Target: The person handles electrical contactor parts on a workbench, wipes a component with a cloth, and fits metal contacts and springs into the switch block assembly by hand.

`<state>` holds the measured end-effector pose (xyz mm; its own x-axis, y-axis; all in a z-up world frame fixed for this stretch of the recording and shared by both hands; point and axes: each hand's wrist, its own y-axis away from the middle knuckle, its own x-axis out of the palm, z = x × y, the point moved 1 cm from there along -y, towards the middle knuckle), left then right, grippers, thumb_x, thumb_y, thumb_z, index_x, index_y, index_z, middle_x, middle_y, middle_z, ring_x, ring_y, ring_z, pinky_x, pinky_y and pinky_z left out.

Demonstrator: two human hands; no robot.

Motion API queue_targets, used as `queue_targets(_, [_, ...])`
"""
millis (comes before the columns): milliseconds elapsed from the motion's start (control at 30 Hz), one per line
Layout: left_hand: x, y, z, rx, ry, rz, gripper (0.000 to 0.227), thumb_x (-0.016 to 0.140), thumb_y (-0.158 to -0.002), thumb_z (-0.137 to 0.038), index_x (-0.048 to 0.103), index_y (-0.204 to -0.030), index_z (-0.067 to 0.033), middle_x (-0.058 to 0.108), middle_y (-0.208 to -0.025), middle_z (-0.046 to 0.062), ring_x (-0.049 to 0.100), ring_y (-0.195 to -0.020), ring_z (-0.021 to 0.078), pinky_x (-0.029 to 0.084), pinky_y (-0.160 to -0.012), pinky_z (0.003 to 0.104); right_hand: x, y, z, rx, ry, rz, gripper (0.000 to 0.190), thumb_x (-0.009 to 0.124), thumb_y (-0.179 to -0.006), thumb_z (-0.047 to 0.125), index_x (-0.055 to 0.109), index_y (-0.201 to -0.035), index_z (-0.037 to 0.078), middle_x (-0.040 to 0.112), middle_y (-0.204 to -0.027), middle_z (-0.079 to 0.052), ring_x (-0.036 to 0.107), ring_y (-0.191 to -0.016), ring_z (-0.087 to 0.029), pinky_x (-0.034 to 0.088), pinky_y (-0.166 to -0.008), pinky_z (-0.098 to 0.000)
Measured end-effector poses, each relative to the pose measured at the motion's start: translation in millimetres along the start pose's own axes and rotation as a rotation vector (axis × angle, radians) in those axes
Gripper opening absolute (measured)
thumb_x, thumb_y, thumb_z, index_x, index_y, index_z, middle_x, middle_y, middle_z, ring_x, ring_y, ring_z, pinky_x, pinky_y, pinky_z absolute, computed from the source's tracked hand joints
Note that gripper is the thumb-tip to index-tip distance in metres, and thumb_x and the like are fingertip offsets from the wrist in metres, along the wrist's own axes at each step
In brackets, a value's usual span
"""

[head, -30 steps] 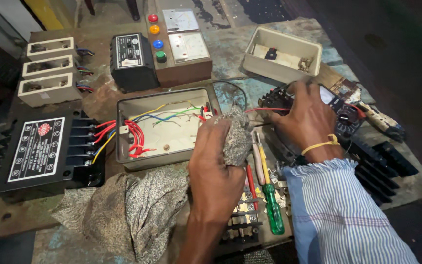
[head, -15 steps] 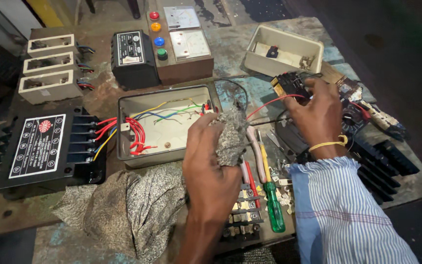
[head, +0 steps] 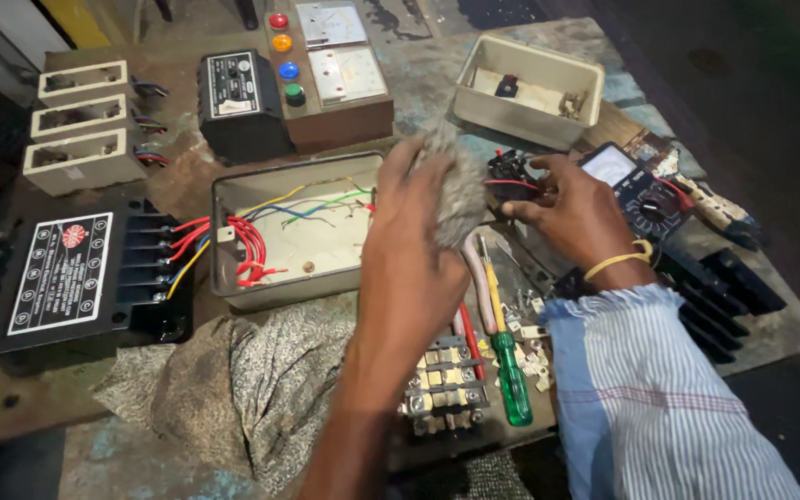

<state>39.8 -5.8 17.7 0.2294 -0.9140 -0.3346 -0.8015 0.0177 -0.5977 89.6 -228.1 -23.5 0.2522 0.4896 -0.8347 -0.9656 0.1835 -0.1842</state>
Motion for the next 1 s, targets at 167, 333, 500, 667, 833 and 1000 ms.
queue_targets(167, [22.1,-21.2,11.3,0.056,-0.146,0.335,0.086,0.062,-0.063,0.012,0.047,-0.146,-0.0029,0.031,-0.16,0.027,0.041,-0.143,0.048,0.039,-0.117,0.046,-38.7,29.3,17.1,0.051,-0.089,0.042,0.041,0.076,-0.088,0.028,0.072,-0.124,0.01,0.075,-0.114,-0.015,0.073,-0.1,-0.025,0.056,-0.082,-0.0381])
queue_targets(333, [41.6,-25.1,24.8,0.052,-0.479,0.597,0.079,0.071,-0.067,0.001,0.053,-0.144,-0.0108,0.036,-0.157,0.023,0.036,-0.142,0.0484,0.031,-0.109,0.057,-66.0,68.7,33.0,0.156,-0.007,0.104,0.025,0.068,-0.094,0.023,0.078,-0.114,0.012,0.079,-0.105,-0.011,0.076,-0.091,-0.024,0.056,-0.082,-0.038])
queue_targets(500, [32.0,-14.2,12.7,0.164,-0.525,0.525,0.072,0.067,-0.069,0.007,0.059,-0.138,-0.0088,0.047,-0.149,0.026,0.042,-0.137,0.0467,0.033,-0.111,0.054,-71.1,97.4,14.4,0.12,-0.074,0.1,0.025,0.069,-0.091,0.018,0.078,-0.112,0.01,0.08,-0.104,-0.01,0.077,-0.09,-0.02,0.057,-0.08,-0.0347])
queue_targets(667, [0.8,9.5,-20.5,0.143,-0.244,0.382,0.06,0.062,-0.066,0.009,0.062,-0.126,0.0023,0.061,-0.133,0.022,0.056,-0.127,0.0411,0.041,-0.11,0.047,-66.2,116.7,-2.4,0.183,-0.094,0.133,0.024,0.07,-0.089,0.016,0.08,-0.11,0.01,0.08,-0.1,-0.008,0.075,-0.081,-0.02,0.055,-0.072,-0.0358])
queue_targets(833, [-21.6,38.0,-35.7,0.022,-0.199,0.34,0.048,0.061,-0.075,0.012,0.065,-0.122,0.0016,0.065,-0.125,0.021,0.061,-0.119,0.0394,0.047,-0.106,0.045,-66.4,132.5,-6.5,0.127,-0.213,0.02,0.02,0.071,-0.092,0.011,0.077,-0.11,0.005,0.079,-0.099,-0.008,0.071,-0.079,-0.014,0.054,-0.069,-0.0291])
queue_targets(1000, [-40.8,65.0,-48.2,-0.008,-0.123,0.344,0.039,0.067,-0.086,0.004,0.064,-0.125,0.0002,0.065,-0.13,0.021,0.062,-0.121,0.0385,0.049,-0.108,0.043,-77.0,148.5,-4.1,0.155,-0.338,-0.081,0.017,0.069,-0.099,0.008,0.077,-0.114,0.003,0.072,-0.089,-0.012,0.064,-0.076,-0.013,0.05,-0.063,-0.0273])
